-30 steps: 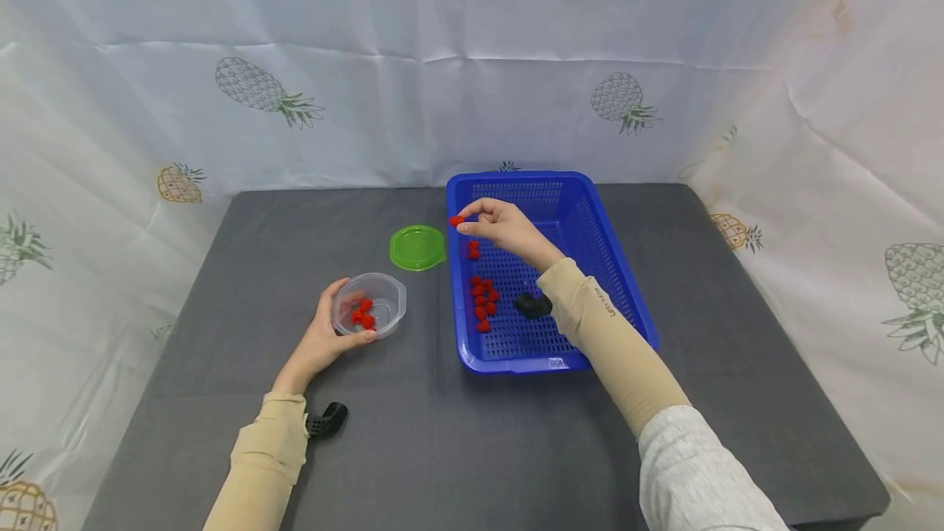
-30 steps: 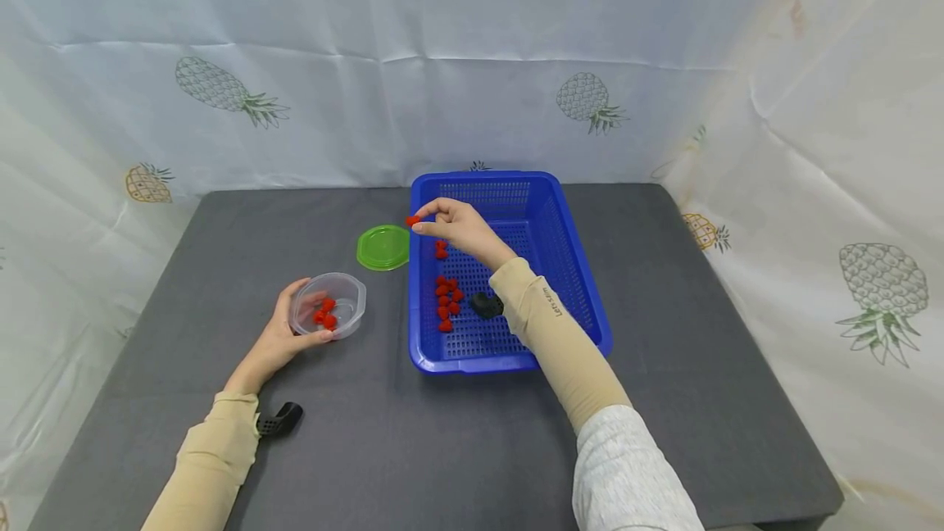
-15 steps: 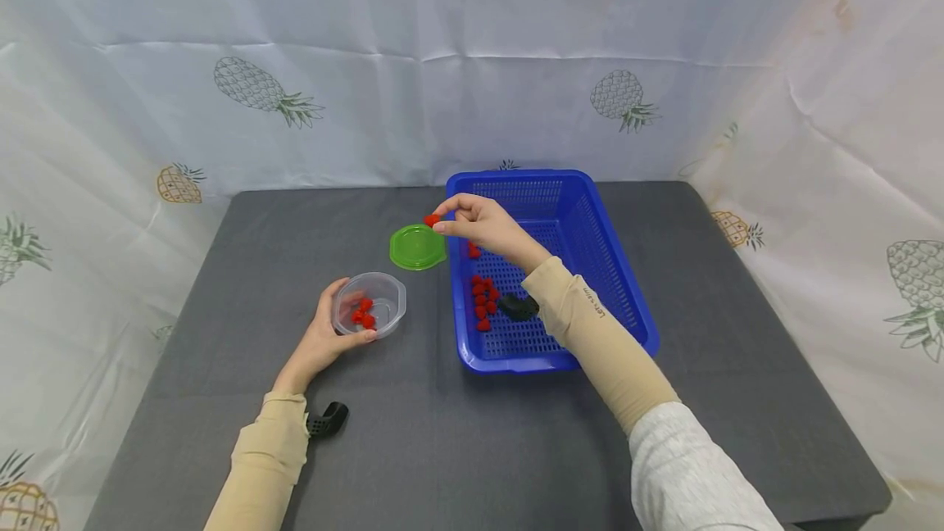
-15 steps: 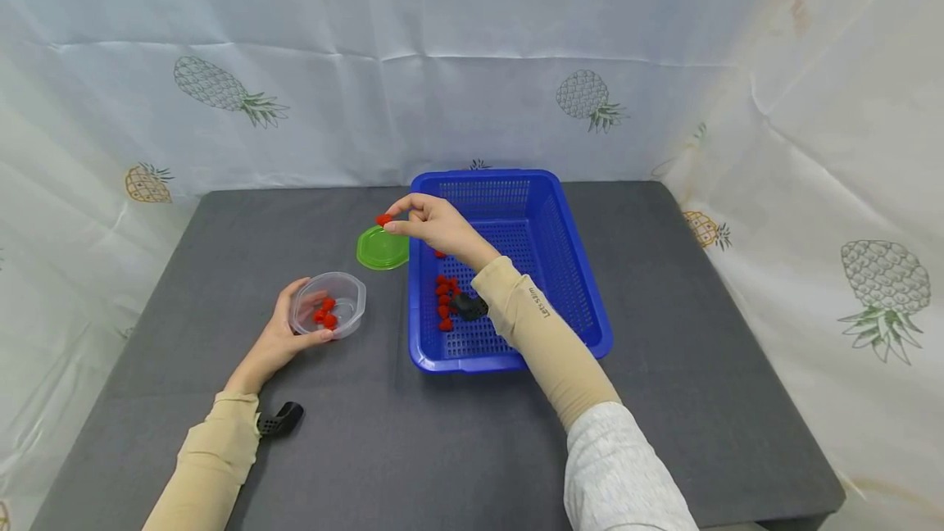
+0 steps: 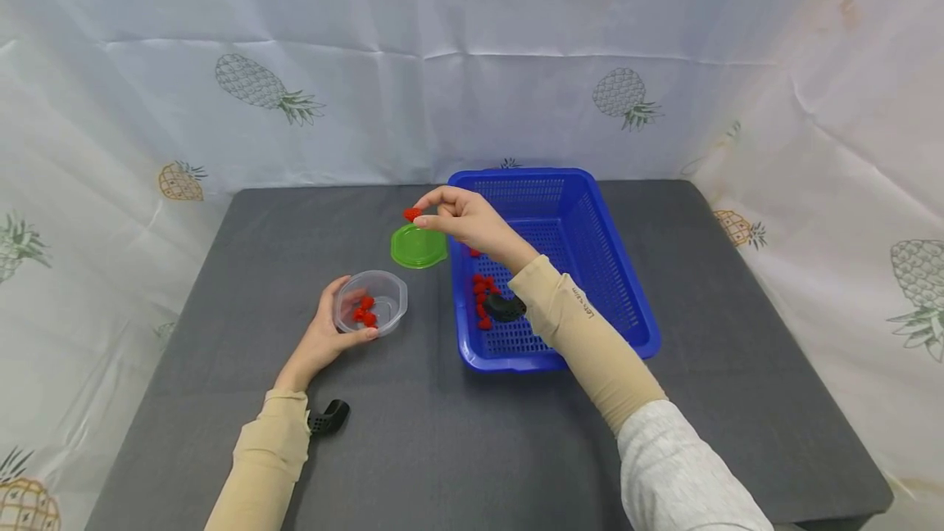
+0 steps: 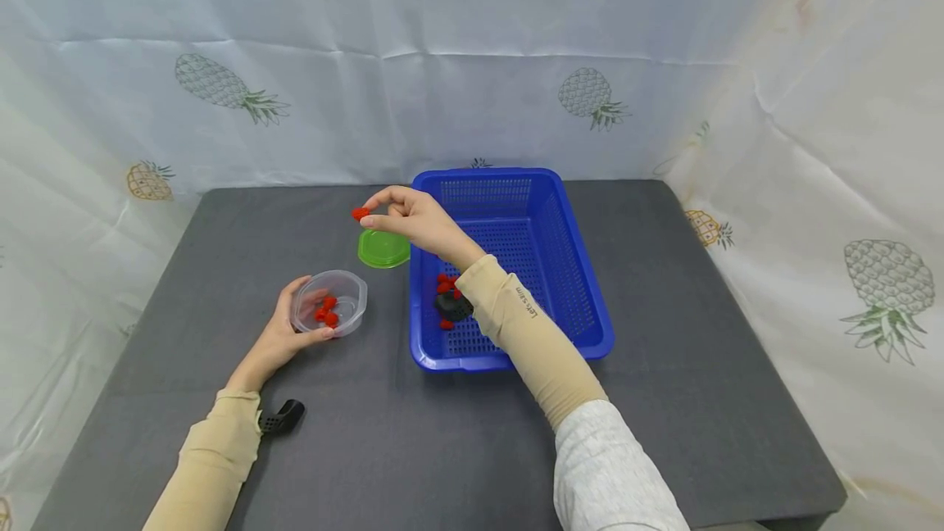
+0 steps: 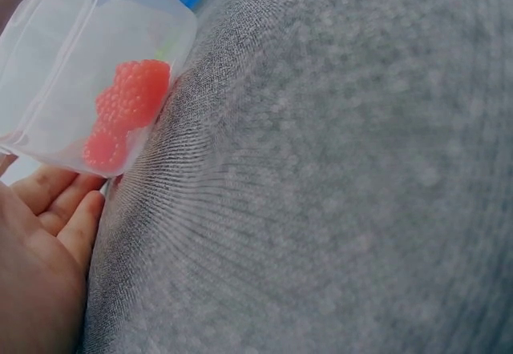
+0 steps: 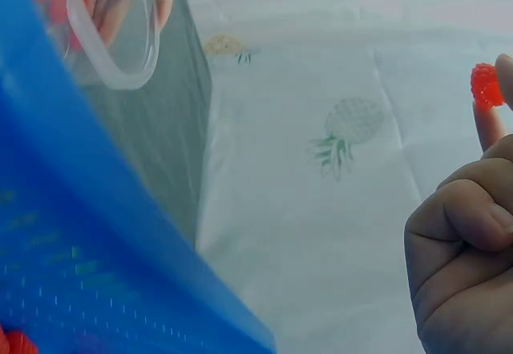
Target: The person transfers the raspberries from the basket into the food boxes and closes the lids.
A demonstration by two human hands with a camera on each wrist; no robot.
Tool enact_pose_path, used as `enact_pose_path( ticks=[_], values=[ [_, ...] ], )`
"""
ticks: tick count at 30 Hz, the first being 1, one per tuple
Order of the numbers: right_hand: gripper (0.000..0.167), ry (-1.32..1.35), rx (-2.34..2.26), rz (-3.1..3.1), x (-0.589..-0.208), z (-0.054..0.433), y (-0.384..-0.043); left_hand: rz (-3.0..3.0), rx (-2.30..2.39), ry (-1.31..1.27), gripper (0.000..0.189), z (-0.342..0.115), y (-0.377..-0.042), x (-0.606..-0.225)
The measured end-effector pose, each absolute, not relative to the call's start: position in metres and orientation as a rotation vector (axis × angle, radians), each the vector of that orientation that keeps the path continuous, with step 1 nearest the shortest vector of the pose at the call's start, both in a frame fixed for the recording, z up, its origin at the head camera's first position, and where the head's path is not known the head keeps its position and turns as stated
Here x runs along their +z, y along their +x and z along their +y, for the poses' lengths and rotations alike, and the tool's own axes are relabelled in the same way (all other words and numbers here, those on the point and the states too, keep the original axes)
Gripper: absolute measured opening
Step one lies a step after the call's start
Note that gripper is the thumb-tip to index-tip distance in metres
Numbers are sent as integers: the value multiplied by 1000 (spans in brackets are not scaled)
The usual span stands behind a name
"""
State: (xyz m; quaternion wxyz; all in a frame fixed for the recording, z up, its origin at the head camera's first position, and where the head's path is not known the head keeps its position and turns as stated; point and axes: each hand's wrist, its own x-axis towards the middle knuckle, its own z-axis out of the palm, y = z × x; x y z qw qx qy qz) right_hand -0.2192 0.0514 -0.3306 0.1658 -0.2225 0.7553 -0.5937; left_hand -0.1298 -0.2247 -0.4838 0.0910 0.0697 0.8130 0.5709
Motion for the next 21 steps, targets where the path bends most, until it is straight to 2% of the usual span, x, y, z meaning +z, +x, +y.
enact_pose_path(
  ticks=[21],
  values=[
    [25, -688, -1650, 2060, -347, 8, -216, 2427, 1675, 182, 99, -223, -131, -483]
  ],
)
